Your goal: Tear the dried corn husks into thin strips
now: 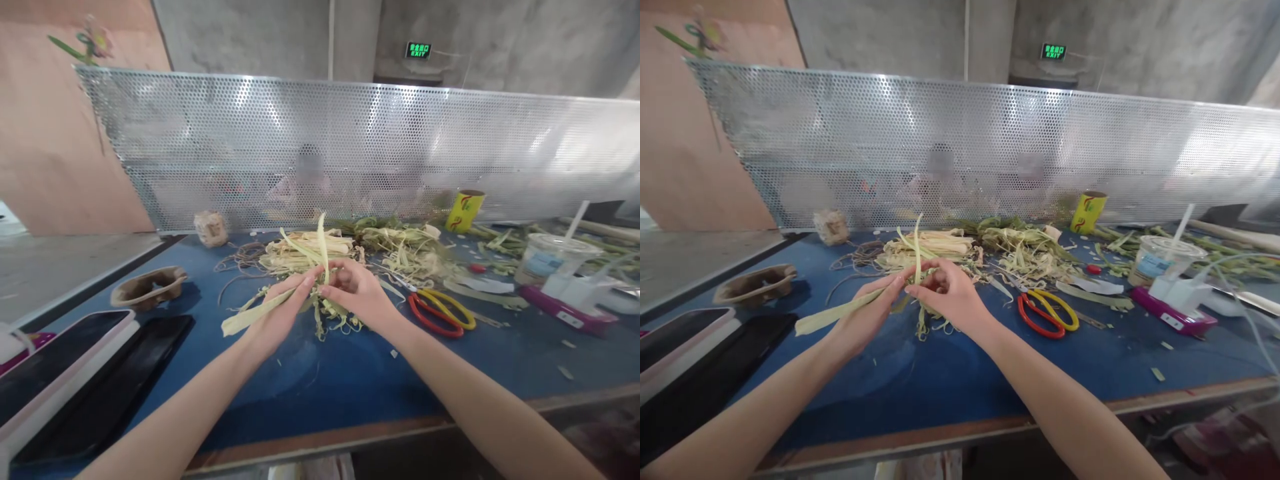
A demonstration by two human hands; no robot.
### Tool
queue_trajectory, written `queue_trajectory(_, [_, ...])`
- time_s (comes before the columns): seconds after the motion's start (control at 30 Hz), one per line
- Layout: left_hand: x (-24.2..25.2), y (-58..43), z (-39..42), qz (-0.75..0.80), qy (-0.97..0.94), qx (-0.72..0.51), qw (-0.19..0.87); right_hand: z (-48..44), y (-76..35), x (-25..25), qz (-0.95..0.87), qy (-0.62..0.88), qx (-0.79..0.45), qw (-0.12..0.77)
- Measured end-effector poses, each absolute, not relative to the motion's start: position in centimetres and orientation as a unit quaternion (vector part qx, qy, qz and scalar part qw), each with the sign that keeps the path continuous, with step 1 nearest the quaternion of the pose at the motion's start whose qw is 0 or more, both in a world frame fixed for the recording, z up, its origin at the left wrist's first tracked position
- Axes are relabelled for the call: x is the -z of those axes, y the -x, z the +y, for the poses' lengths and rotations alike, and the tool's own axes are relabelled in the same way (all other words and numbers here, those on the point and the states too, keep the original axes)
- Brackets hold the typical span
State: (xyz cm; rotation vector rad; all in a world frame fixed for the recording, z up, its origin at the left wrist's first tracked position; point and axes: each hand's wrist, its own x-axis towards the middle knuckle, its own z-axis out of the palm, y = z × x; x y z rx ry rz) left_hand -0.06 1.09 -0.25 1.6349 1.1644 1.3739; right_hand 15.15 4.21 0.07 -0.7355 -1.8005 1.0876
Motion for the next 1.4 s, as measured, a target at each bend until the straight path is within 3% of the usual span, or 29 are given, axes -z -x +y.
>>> queue_trajectory(0.23, [0.2, -0.5, 1.0, 0.465, -0.595, -0.556, 0.346, 3.8, -14.3, 0.5, -0.653, 0.238, -0.518, 0.498])
queue_trajectory(0.47, [0.8, -0.1, 1.6, 0.478, -0.571, -0.559, 0.365, 4.1, -14.3, 0.9, -0.695, 0.234, -0.498, 0.463])
queue_trajectory(0.73, [-0.2, 0.4, 1.4, 0.512, -0.661, -0.493, 0.240, 3.7, -14.9, 0.7, -0.747, 0.253, -0.392, 0.473])
queue_trajectory(0.93, [-0.2, 0.4, 1.4, 0.513, -0.672, -0.492, 0.208, 3.8, -14.8, 0.8, -0.735, 0.254, -0.462, 0.427])
queue_trajectory(1.23, [-0.6, 1.1, 1.8, 0.513, -0.645, -0.517, 0.232, 4.0, -14.7, 0.9, -0.720, 0.237, -0.479, 0.442])
queue_trajectory(1.4, [-0.5, 0.5, 1.6, 0.467, -0.617, -0.509, 0.377, 4.9, -15.1, 0.7, -0.679, 0.209, -0.553, 0.435])
